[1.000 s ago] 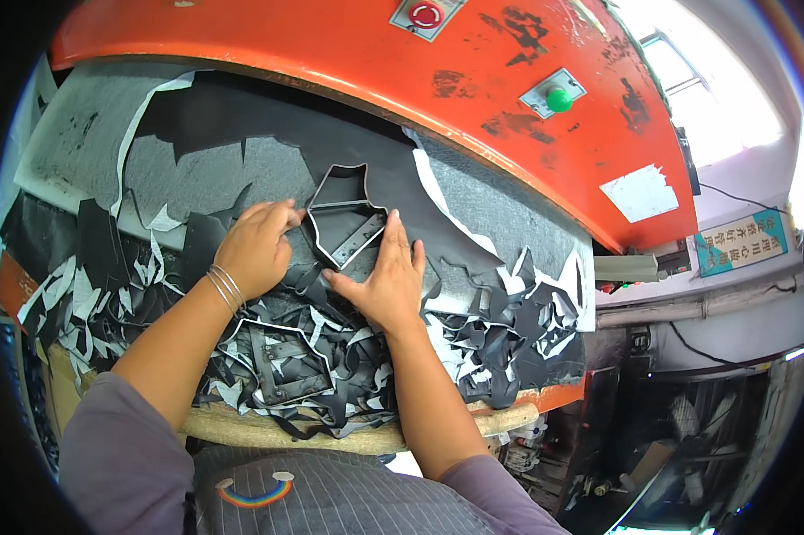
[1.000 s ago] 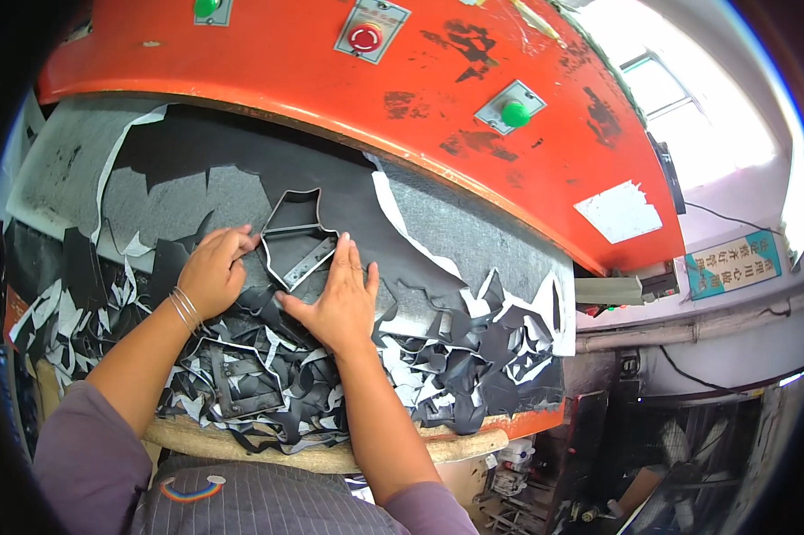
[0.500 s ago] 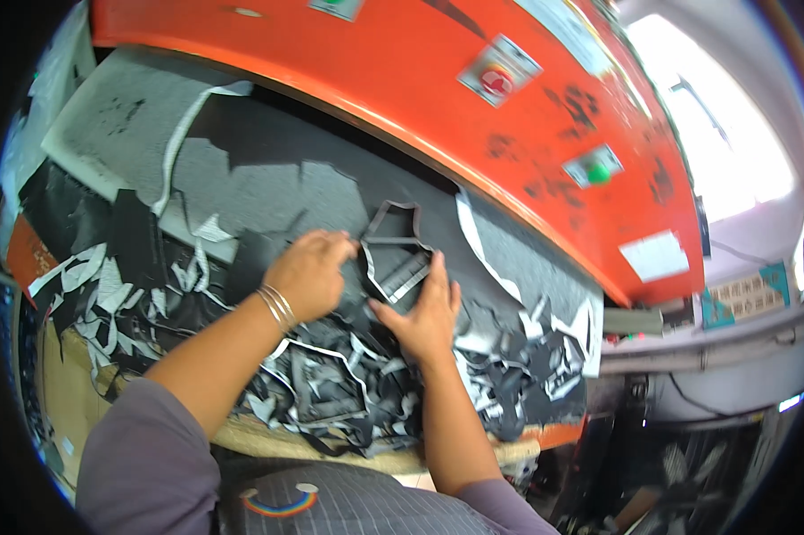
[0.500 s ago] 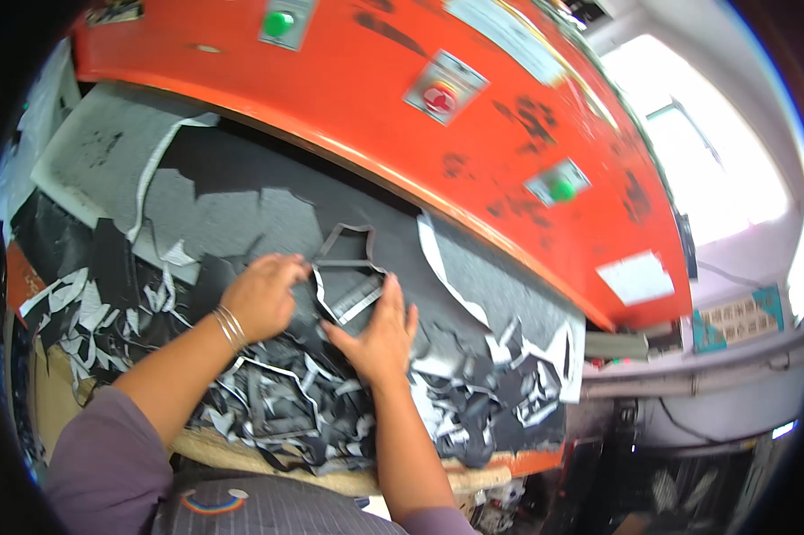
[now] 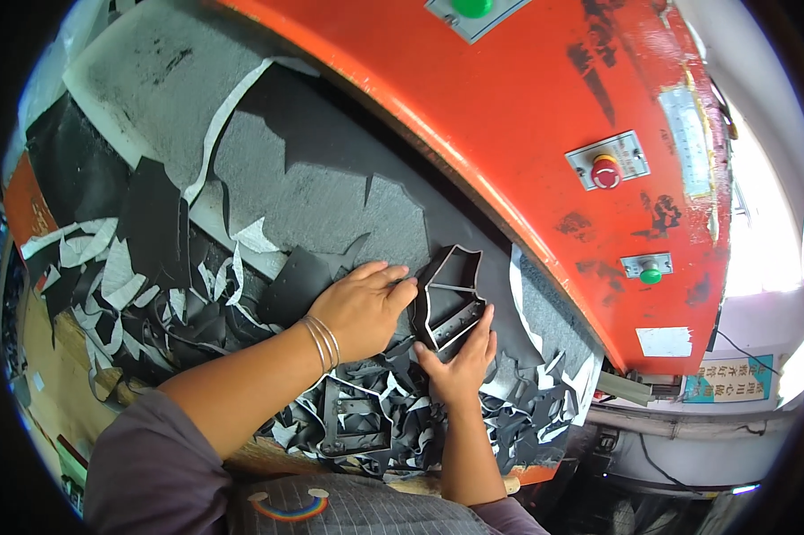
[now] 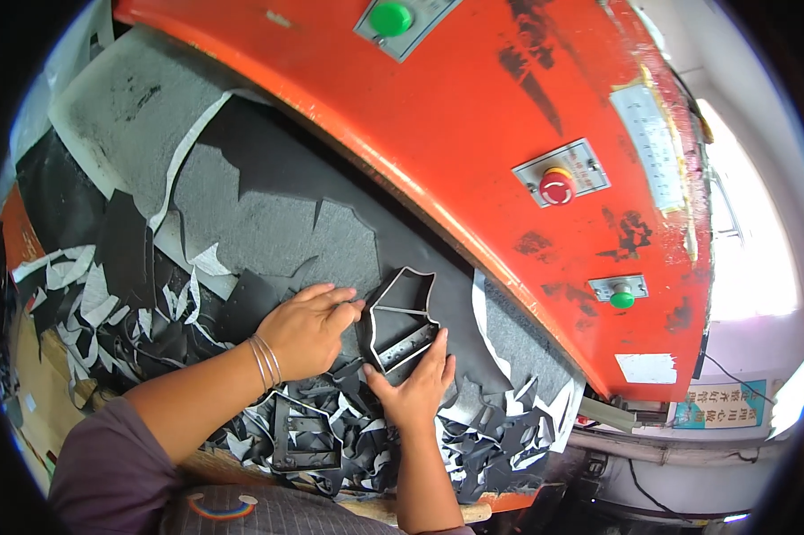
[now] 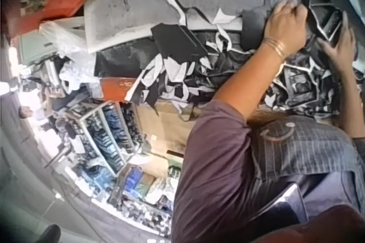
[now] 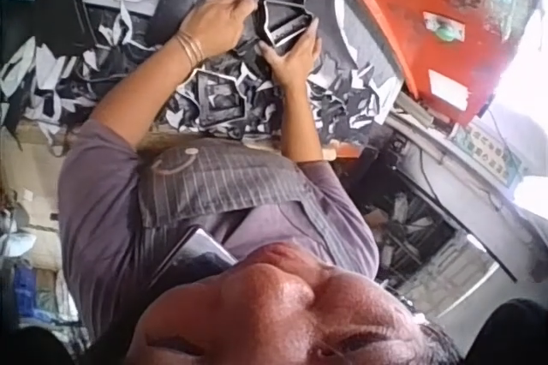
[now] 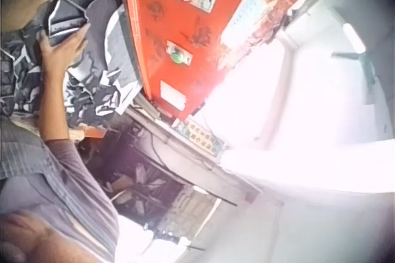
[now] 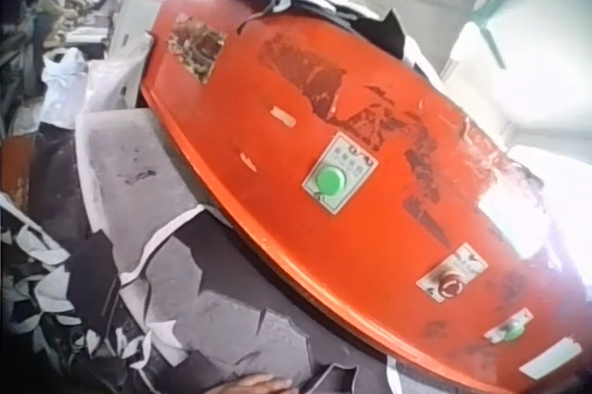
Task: Cutting leather or synthetic fabric pieces using a hydraulic press and metal dies.
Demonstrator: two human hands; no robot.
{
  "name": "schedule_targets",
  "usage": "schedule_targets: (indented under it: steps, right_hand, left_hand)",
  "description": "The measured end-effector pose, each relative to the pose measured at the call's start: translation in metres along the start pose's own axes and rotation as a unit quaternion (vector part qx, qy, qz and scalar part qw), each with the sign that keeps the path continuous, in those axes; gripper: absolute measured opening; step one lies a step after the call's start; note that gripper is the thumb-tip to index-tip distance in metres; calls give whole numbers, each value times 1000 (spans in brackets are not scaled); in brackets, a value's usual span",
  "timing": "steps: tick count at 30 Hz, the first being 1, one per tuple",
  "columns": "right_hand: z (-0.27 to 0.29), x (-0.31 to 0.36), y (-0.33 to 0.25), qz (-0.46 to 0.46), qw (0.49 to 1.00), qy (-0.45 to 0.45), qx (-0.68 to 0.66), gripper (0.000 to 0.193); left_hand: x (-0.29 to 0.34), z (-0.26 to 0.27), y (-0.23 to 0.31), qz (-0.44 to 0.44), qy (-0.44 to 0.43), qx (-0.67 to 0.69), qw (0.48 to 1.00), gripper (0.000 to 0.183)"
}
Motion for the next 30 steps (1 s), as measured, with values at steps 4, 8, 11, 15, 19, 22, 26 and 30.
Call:
schedule_targets:
  steps: [4,8,11,15,19,22,26,30]
  right_hand:
    - [7,6,1,-7,1000,-21,4,123]
    - [10,12,3,1,999,-36,-39,125]
    - [38,20,12,8,965,46,-260,125]
    - [153,35,44,-93,869,371,-313,75]
    - [258,6,57,-144,784,563,-217,67]
    - [265,14,71,-160,735,656,-71,65]
    - [267,62,51,-112,761,635,-79,56]
    - [185,143,16,41,900,386,-198,39]
  left_hand:
    - [2,3,8,-4,-14,-2,1000,38]
    - [2,17,17,3,-35,0,999,36]
    - [0,52,22,76,-53,155,984,27]
    - [-13,132,65,44,105,204,972,8]
    - [-26,229,134,-222,351,-46,909,19]
    - [-20,237,148,-257,334,-155,893,23]
    - [20,246,177,-137,252,-99,953,31]
    - [100,170,169,-25,91,41,995,29]
Point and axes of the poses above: each hand's wrist, its own x-axis away from the middle knuckle, its own z-axis out of the back of the hand, y = z × x, the point moved 4 cm from there along -x, towards the middle knuckle, and after that the axes turned 8 degrees about x, right-handed, at the moved point
